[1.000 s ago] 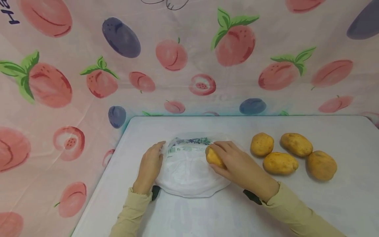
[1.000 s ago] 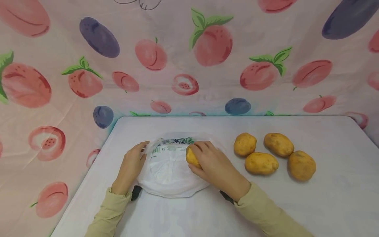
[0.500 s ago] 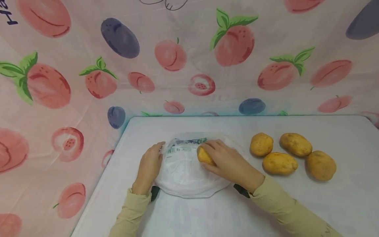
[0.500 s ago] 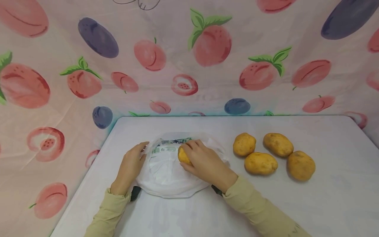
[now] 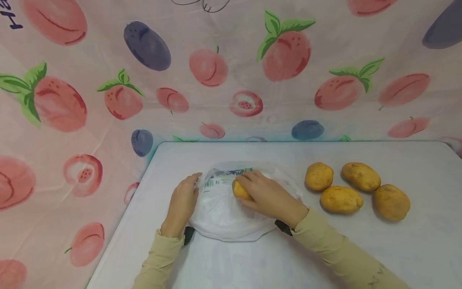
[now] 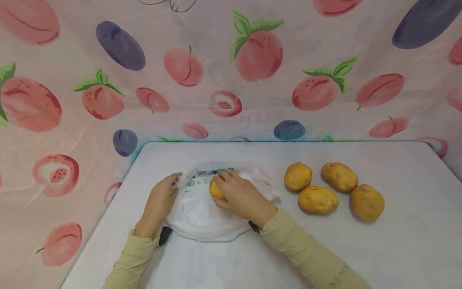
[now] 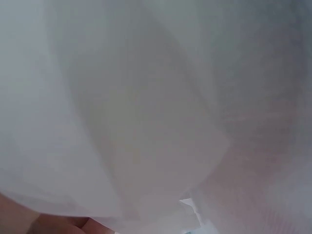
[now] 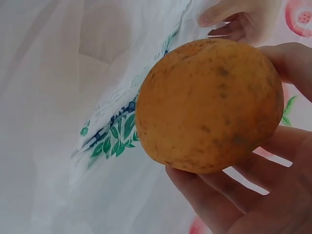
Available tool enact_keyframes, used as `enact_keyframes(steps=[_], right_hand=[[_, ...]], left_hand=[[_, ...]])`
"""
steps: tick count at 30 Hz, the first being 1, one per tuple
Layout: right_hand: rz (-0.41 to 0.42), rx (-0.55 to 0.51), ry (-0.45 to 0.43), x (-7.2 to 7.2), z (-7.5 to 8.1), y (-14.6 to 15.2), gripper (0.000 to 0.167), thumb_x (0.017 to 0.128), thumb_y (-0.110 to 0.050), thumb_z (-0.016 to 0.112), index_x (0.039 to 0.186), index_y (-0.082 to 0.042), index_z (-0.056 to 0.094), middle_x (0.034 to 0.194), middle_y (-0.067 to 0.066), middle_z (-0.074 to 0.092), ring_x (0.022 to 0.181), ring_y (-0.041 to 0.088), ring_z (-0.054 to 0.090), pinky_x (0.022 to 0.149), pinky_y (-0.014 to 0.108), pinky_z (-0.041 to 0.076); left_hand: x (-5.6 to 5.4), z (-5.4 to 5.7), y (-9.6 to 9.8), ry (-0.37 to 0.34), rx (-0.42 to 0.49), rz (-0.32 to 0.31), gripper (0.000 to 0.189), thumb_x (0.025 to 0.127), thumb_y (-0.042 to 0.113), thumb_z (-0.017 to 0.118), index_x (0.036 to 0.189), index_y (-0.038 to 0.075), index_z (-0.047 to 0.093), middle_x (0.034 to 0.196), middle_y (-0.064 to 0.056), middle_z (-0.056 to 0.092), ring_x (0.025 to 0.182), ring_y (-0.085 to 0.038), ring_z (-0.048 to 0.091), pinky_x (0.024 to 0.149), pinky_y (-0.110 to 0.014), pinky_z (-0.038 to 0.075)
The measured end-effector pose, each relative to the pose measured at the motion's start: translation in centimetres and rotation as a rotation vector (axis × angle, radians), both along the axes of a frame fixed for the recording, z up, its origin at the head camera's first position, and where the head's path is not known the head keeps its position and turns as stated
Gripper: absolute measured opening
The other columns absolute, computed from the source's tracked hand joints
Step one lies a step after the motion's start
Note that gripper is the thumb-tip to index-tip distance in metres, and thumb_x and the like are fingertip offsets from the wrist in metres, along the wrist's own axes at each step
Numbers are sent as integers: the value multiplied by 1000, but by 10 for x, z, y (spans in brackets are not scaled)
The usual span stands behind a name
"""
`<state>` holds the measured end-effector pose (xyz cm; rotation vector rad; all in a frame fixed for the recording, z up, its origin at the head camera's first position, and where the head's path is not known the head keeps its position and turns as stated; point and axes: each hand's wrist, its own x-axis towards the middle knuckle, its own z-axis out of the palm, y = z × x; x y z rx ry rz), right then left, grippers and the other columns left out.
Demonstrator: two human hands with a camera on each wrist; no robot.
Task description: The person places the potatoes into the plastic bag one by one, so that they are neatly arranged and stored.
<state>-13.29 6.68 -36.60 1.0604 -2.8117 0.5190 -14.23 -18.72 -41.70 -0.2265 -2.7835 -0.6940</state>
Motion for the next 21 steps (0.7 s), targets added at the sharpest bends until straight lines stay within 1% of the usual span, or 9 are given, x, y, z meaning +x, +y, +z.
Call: enact_keyframes(steps=[7,14,16,21], right_hand=[[48,2,18,-8,-6,-10,40,93,-27,69,125,-5,60,120,13,62,104,27,59,88,39,56],[74,-14,35,-15,-10,-18,37,93,-25,68,122,-3,61,117,13,63,103,27,60,87,39,56],[79,-11,37,-17,-11,-20,38,93,-25,69,122,-3,61,118,14,63,104,28,60,88,40,56],[84,-8,25,-21,-13,-26,40,92,-22,70,125,-2,61,124,15,61,113,30,59,96,41,54]], left_hand=[[0,1,1,-21,-12,7,48,85,-11,69,131,2,60,118,-17,69,107,-32,67,90,-43,56],[0,-1,0,10,-5,-8,48,84,-12,69,130,0,60,116,-18,69,105,-32,67,88,-44,57],[0,-1,0,11,-8,-7,48,84,-12,69,129,0,60,116,-18,69,105,-32,67,88,-44,57],[-1,-1,1,12,-14,-7,48,85,-11,69,130,1,60,116,-18,69,104,-32,68,88,-44,57]])
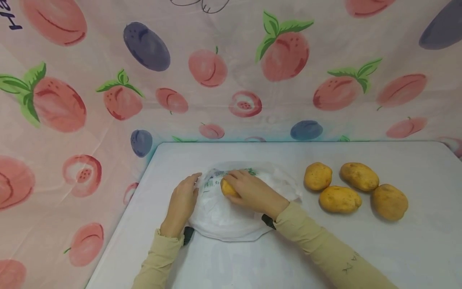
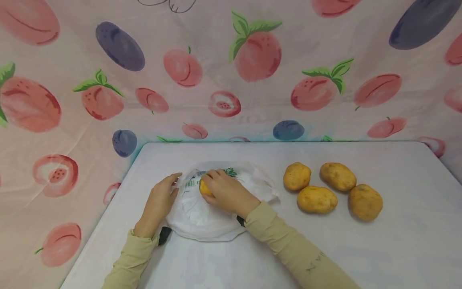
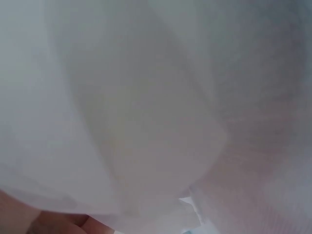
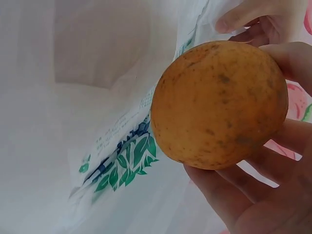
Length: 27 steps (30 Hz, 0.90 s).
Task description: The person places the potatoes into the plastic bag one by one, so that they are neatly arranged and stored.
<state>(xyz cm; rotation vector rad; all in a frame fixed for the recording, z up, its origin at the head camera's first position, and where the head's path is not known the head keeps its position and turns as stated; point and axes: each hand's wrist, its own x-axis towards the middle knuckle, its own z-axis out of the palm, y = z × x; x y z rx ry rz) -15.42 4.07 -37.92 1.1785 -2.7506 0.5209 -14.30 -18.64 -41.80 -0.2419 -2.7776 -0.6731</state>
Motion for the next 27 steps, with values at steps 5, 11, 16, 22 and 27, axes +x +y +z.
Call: enact_keyframes(steps=[5,11,16,22,27], right_hand=[[18,6,-21,-4,-3,-6,39,93,-22,69,125,-1,60,125,16,61,114,31,58,98,41,52],[35,21,-18,-7,-5,-14,39,94,-24,67,125,-1,61,121,15,62,109,30,59,95,39,54],[13,38,-23,-10,-7,-19,40,95,-25,66,127,-1,60,122,14,62,109,28,59,96,39,52],[-8,40,-50,-14,-8,-23,42,97,-24,64,131,-1,57,126,14,61,114,27,58,100,37,51],[-36,40,-84,-18,-11,-27,42,98,-26,62,133,-3,56,129,13,59,117,25,55,102,35,49]], left_hand=[[0,1,1,-4,5,-4,48,85,-11,69,130,1,60,116,-18,69,105,-32,67,88,-44,57],[1,2,1,-28,-1,-4,48,86,-10,69,132,2,59,118,-17,69,107,-32,67,90,-43,56],[1,2,1,0,2,-26,47,85,-11,68,130,1,60,116,-18,69,105,-32,67,89,-44,57],[1,1,-1,11,4,-36,47,85,-12,68,130,0,59,115,-18,69,103,-32,67,88,-45,56],[0,1,-1,4,3,-36,47,86,-11,68,131,0,59,116,-18,69,104,-32,67,89,-45,56]])
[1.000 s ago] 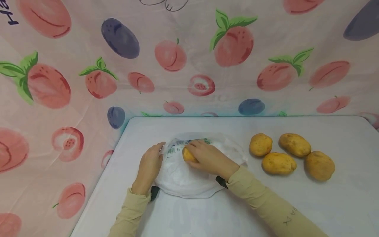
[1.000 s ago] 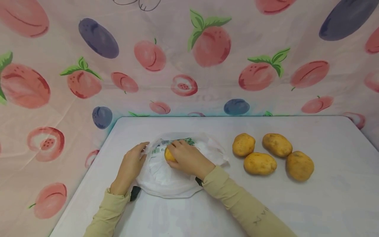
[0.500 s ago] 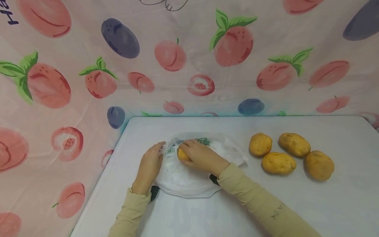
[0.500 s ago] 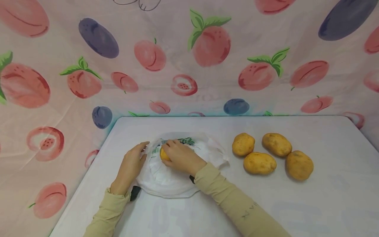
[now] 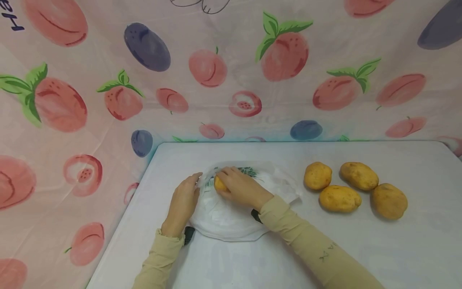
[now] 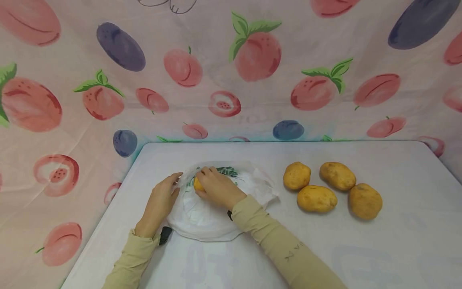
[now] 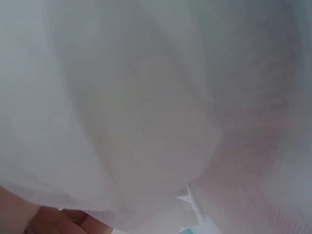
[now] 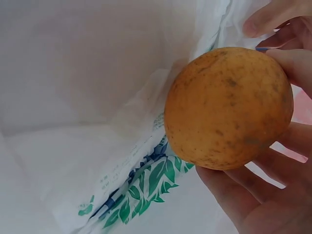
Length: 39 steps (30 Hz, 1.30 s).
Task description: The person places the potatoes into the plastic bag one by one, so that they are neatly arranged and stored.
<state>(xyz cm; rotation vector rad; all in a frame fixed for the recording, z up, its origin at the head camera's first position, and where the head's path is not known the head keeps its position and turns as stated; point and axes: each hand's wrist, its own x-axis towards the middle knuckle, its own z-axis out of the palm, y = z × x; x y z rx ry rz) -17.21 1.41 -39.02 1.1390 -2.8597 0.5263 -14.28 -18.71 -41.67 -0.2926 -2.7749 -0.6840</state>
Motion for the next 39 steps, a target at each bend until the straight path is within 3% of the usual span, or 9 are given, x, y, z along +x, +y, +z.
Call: enact_keyframes(steps=[8,14,39], right_hand=[[-29,-34,17,-6,-5,-6,37,98,-26,63,127,-4,59,125,12,59,111,23,56,98,35,51],[-38,-61,28,-9,-9,-9,37,97,-26,65,126,-4,58,127,13,58,116,26,55,97,37,52],[-101,-96,17,-19,-16,-15,47,96,-29,66,132,-1,54,128,14,57,116,26,55,96,38,51]], left_hand=[[-1,0,0,9,-15,-2,46,86,-10,68,130,-1,59,115,-18,69,102,-32,67,87,-45,56],[1,-1,0,3,-22,0,46,86,-10,69,130,0,60,113,-17,69,100,-32,68,85,-44,57],[0,0,2,4,-29,-11,44,86,-9,68,129,1,61,115,-17,70,103,-33,67,87,-44,57]])
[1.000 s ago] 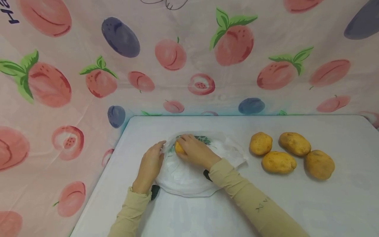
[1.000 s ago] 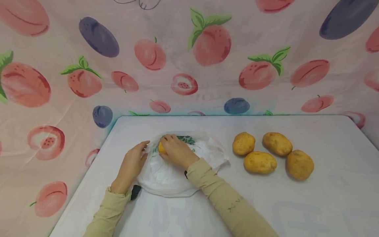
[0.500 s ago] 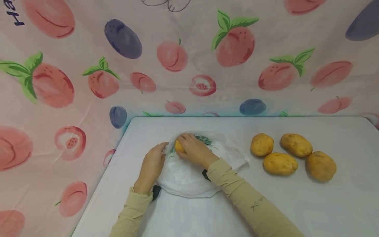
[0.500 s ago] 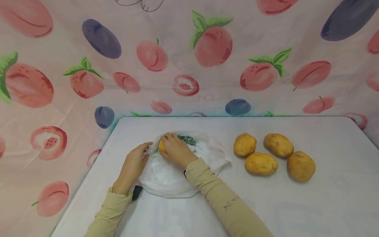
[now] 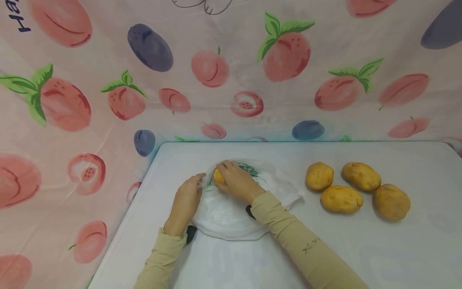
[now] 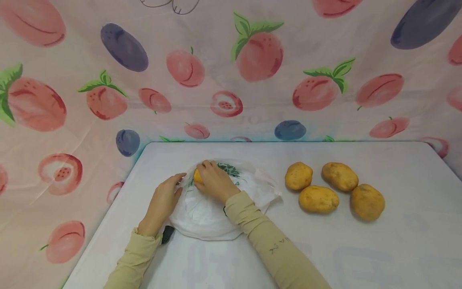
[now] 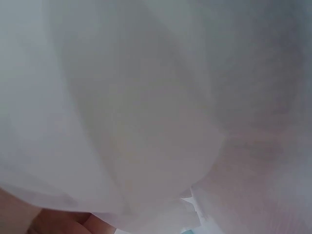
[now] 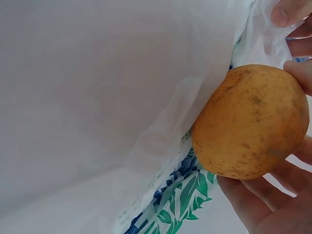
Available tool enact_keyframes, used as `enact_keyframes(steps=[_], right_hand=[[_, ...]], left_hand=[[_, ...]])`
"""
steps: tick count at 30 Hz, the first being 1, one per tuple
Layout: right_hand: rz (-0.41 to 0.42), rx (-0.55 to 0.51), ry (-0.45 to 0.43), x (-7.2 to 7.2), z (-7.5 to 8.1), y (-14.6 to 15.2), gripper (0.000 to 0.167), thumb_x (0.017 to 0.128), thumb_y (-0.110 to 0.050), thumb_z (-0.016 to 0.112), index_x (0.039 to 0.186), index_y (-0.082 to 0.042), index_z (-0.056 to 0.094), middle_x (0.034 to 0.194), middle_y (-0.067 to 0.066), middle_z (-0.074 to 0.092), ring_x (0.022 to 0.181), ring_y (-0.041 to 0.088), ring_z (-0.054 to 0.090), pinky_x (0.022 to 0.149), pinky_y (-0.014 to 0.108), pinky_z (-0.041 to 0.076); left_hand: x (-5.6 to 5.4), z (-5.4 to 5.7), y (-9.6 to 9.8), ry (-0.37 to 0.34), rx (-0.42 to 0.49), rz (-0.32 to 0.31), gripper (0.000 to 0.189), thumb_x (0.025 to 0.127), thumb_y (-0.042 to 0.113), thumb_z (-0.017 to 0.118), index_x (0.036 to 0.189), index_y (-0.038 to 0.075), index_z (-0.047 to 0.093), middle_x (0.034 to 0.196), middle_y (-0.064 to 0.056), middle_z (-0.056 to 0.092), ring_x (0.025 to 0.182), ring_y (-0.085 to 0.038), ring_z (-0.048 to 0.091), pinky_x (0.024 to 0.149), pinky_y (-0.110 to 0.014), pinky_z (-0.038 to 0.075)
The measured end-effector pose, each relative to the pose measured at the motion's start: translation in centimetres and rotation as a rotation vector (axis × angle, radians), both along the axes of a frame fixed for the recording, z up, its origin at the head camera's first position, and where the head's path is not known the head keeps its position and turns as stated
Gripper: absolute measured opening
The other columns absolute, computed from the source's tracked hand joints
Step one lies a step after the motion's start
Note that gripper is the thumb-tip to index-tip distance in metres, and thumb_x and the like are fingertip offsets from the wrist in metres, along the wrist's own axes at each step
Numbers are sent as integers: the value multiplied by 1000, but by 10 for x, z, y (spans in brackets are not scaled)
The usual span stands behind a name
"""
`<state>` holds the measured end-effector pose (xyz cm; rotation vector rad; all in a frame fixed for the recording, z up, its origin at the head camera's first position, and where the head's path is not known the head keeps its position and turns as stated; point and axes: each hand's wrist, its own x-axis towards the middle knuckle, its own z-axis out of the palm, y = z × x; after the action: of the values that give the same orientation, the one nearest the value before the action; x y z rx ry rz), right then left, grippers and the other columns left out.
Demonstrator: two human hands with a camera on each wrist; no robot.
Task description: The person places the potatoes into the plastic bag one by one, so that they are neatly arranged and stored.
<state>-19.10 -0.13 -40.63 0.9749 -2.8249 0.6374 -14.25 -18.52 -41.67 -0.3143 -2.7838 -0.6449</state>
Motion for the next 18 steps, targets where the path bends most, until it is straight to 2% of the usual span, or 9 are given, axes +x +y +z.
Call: enact_keyframes(steps=[6,18], right_hand=[[11,21,17,1,1,1,55,96,-34,66,137,0,51,133,15,55,123,28,53,102,39,50],[65,-14,86,12,17,10,50,94,-30,69,131,1,56,128,15,59,118,29,56,102,40,49]], left_hand=[[1,-2,-1,36,-8,-10,44,85,-9,70,127,-1,62,112,-18,70,99,-33,68,84,-45,57],[0,-2,-1,39,2,-11,43,85,-9,70,126,0,62,113,-18,70,100,-33,68,85,-45,57]])
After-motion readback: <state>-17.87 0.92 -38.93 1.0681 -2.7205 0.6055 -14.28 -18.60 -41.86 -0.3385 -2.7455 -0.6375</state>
